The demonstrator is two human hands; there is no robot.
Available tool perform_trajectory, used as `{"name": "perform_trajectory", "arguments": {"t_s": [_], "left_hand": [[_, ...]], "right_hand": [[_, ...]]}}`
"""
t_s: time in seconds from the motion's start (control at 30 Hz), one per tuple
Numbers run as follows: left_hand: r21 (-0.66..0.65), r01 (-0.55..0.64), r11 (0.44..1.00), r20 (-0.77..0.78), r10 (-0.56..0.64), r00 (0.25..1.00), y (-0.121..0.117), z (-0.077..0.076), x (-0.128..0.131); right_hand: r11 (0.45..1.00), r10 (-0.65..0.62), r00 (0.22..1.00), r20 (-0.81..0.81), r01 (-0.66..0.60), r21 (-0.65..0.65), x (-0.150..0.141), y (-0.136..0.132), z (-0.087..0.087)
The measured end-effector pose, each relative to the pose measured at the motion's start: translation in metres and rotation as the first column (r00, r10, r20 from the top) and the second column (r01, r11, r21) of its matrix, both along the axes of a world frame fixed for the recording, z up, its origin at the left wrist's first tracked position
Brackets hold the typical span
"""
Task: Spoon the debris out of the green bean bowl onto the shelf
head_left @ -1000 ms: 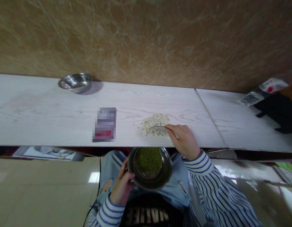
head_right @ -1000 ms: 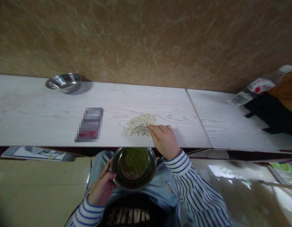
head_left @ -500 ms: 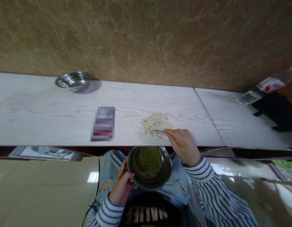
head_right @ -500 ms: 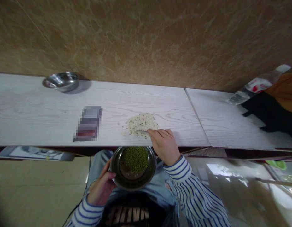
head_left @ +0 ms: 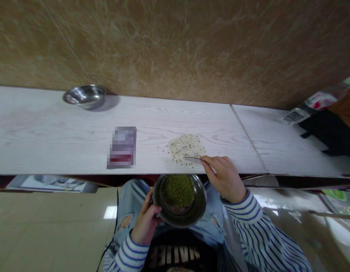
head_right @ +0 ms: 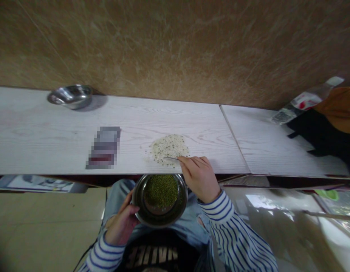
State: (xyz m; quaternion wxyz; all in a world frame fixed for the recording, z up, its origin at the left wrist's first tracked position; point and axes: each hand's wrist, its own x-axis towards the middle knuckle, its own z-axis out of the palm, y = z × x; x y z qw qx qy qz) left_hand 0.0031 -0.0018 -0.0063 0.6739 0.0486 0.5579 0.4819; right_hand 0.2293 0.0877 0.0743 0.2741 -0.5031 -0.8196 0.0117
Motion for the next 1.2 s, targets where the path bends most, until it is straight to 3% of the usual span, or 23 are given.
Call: {"name": "perform_trajectory", "arguments": {"t_s": [0.23, 0.53, 1.2], "left_hand": [[-0.007, 0.018, 1.0, -0.018, -0.019, 1.0, 0.002, 0.001, 0.0], [-0.007, 0.024, 1.0, -0.013, -0.024, 1.0, 0.003, 0.004, 0.001], [0.004, -0.007, 1.0, -0.006, 0.007, 1.0, 0.001, 0.001, -0.002]], "right_hand": [[0.997, 0.058, 0.998, -0.013, -0.058, -0.057, 0.019, -0.014, 0.0], [0.998, 0.034, 0.999, 0.015, -0.034, -0.062, 0.037, -0.014, 0.001], [0.999, 0.018, 1.0, 0.024, -0.017, -0.047, 0.023, -0.011, -0.003]]}}
